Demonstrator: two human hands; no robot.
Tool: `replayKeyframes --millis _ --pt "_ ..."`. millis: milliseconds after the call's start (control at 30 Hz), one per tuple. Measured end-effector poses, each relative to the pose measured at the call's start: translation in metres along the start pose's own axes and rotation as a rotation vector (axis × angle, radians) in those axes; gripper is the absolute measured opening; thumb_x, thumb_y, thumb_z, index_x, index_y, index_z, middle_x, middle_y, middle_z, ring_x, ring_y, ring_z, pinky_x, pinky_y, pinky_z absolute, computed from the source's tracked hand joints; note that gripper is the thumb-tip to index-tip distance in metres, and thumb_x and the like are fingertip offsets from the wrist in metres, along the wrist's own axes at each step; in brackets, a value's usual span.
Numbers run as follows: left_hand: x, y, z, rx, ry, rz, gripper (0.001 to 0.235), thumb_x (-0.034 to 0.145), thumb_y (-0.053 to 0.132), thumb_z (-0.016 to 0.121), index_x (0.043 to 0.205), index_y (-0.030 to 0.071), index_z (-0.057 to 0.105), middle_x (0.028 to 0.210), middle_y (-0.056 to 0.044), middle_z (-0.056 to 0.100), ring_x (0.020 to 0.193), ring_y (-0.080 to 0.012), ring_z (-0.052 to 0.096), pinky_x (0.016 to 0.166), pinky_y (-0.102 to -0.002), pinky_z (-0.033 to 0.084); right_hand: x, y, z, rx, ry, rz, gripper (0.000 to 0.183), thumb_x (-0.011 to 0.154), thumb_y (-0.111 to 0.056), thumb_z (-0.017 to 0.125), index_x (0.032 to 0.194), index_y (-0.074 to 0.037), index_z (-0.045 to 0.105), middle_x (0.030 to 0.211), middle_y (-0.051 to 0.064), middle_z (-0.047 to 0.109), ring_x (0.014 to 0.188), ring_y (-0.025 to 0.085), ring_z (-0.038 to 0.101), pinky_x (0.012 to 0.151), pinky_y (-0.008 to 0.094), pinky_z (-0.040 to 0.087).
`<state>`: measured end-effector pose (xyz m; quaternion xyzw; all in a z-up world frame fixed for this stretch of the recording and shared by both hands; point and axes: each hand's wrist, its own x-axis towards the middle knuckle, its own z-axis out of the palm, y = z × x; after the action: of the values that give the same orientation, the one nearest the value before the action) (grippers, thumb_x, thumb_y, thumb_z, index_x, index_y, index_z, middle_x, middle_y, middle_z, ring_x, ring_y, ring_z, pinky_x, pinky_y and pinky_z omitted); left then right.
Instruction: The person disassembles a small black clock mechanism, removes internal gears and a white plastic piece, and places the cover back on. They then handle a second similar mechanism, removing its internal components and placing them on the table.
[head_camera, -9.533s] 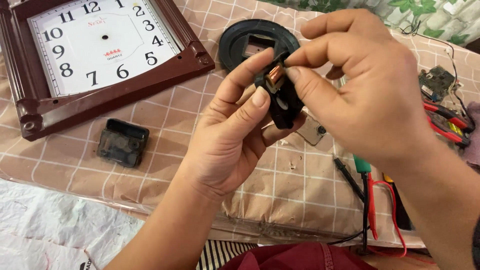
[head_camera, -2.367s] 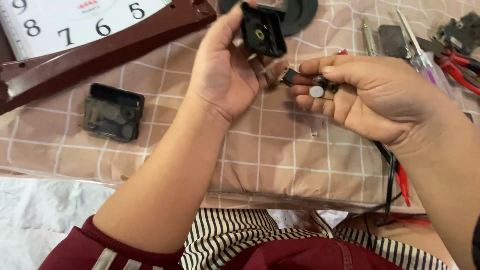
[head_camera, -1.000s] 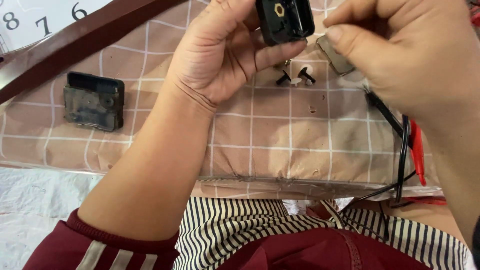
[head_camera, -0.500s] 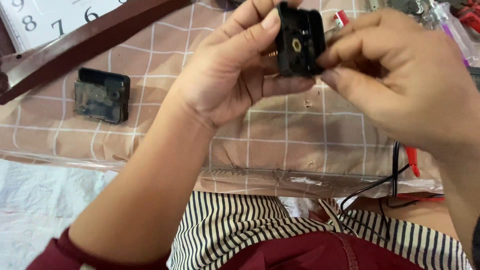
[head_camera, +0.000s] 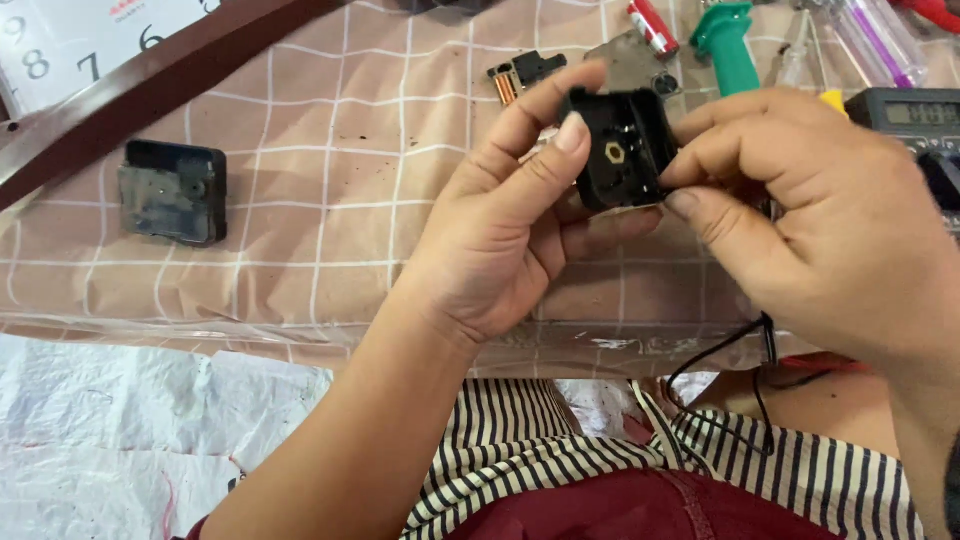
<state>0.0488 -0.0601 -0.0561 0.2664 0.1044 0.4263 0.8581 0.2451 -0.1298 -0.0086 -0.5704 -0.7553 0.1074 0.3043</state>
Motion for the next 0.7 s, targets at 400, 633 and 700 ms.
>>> replayKeyframes --millis 400,633,700 --pt "-0.069 0.107 -0.030 2.033 0.355 0.843 0.038 0.102 -0.013 0.080 0.133 -0.008 0.058 0.115 -0.021 0.066 0.092 -0.0257 0.066 0.069 -0.033 0.057 -0.005 0.015 0.006 -0.276 -0.055 0.002 0.015 0.085 0.002 0.071 0.099 -0.001 0.072 0.104 0.007 0.073 0.077 0.025 0.064 0.068 0.036 0.049" --pt "-0.097 0.132 -0.042 2.120 0.704 0.368 0.088 0.092 0.021 0.088 0.147 -0.017 0.032 0.131 -0.041 0.049 0.121 -0.0534 0.052 0.092 -0.062 0.048 -0.005 0.025 0.004 -0.372 -0.023 0.091 0.016 0.090 0.004 0.074 0.106 0.002 0.076 0.099 0.011 0.073 0.069 0.027 0.062 0.063 0.038 0.048" --pt "-0.096 0.131 -0.045 2.089 0.738 0.368 0.086 0.089 0.013 0.086 0.148 -0.014 0.030 0.126 -0.037 0.052 0.112 -0.0470 0.057 0.086 -0.057 0.050 -0.003 0.031 0.003 -0.406 -0.043 0.094 0.016 0.090 0.002 0.074 0.105 0.000 0.077 0.101 0.010 0.073 0.075 0.027 0.064 0.067 0.038 0.049"
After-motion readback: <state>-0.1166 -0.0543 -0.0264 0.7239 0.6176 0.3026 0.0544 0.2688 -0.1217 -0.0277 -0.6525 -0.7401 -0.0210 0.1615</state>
